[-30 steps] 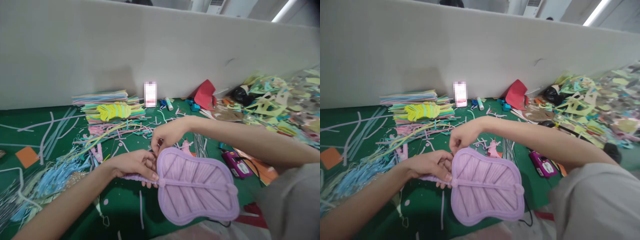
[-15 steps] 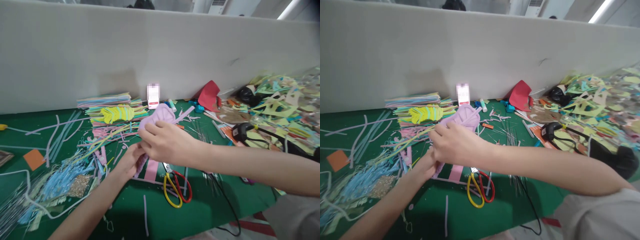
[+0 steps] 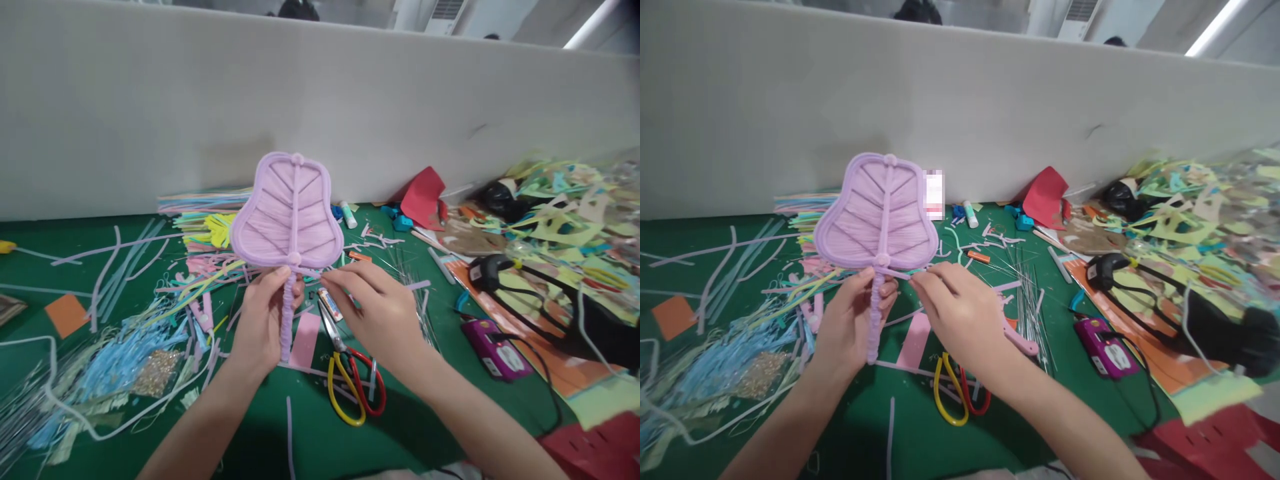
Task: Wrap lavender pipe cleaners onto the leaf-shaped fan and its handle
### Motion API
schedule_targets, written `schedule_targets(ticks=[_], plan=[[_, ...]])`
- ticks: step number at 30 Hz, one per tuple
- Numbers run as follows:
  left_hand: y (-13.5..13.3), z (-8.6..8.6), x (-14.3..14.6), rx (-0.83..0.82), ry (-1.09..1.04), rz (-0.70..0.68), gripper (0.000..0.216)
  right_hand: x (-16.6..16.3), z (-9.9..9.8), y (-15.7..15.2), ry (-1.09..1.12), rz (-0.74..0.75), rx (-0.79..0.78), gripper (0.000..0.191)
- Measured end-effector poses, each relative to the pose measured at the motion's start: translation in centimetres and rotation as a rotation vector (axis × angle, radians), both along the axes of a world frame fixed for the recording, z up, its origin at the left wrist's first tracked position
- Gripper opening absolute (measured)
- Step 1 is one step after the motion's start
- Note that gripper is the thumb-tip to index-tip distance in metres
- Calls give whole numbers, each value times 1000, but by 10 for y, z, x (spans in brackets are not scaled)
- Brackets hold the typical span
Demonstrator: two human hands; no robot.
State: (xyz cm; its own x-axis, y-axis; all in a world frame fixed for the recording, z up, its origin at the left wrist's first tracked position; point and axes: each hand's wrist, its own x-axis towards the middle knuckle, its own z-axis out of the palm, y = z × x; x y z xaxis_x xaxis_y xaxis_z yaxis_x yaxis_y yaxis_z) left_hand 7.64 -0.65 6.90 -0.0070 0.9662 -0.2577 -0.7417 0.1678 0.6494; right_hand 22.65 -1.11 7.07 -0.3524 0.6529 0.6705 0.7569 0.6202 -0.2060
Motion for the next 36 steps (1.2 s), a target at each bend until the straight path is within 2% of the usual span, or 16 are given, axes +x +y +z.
schedule_targets(ticks=[3,7,10,14,18,21,23,25,31,36], plan=[[1,0,2,31,65,30,24,-6,-6,-2,192,25,-46,10],[8,-7,1,-8,54,14,23,-4,-12,4,333,51,-168,9],[11,-9,-3,-76,-3,-61,17,1,-14,10,357,74,-259,9],[7,-2,-7,-145,-108,-135,8,2,-16,13,325,95,-253,10],[-3,11,-9,-87,-124,-146,11,0,-16,11,338,109,-270,12],[-6,13,-7,17,15,-151,10,1,-17,11,334,77,-269,12],[-6,10,-6,40,159,-147,14,2,-17,12,327,64,-269,12],[-4,7,-6,36,210,-141,19,2,-17,12,344,73,-287,11],[1,9,-12,31,-68,-182,29,-4,-9,8,422,123,-300,10],[12,8,-17,-136,-177,-55,27,-11,-3,5,407,148,-321,9]])
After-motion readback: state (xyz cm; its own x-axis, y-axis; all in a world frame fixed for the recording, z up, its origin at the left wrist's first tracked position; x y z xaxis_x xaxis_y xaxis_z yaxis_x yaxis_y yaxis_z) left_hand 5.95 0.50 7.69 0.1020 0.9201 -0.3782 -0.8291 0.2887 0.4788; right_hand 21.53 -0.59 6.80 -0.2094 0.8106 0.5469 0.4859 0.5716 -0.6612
